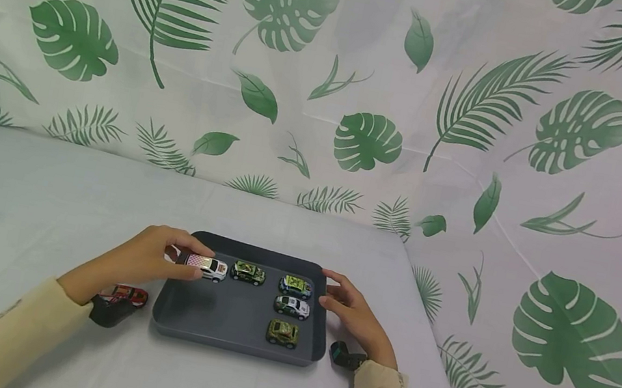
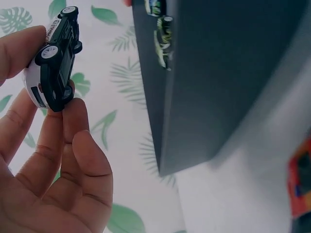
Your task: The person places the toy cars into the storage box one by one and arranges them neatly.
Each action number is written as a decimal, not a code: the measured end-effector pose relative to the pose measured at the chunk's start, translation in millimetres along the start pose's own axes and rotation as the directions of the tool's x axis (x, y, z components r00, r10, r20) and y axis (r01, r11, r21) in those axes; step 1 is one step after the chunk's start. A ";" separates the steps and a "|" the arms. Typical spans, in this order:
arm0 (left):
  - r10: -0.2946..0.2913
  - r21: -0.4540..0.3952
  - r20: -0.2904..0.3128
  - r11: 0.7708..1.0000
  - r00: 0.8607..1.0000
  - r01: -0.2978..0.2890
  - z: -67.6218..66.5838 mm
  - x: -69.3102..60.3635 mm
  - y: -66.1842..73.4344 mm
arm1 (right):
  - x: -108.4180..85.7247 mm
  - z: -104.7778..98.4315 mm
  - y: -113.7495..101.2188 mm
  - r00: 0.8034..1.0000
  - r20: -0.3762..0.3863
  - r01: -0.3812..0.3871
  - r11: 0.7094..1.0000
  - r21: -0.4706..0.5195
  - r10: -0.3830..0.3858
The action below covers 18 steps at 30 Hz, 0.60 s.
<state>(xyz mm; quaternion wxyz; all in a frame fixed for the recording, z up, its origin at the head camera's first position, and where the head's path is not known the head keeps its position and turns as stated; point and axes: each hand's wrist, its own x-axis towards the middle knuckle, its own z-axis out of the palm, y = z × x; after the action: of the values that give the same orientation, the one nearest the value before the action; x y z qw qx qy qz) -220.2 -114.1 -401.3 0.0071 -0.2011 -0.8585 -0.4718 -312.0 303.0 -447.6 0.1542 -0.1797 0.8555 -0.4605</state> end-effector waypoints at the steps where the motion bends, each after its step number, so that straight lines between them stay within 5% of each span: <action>1: -0.002 -0.002 0.002 1.000 1.000 0.002 0.1 1.0 0.9 | -0.1 0.1 -0.2 1.000 0.000 0.000 1.000 0.001 0.000; 18: -0.008 -0.012 0.041 1.000 0.999 0.008 9.7 22.4 13.7 | 0.5 0.2 1.0 1.000 0.002 0.014 1.000 0.009 -0.014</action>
<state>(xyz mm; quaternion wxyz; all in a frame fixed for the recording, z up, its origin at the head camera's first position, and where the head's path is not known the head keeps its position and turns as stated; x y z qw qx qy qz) -234.3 -92.1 -391.0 -0.0133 -0.2072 -0.8563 -0.4729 -312.5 303.2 -448.5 0.1527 -0.1856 0.8519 -0.4654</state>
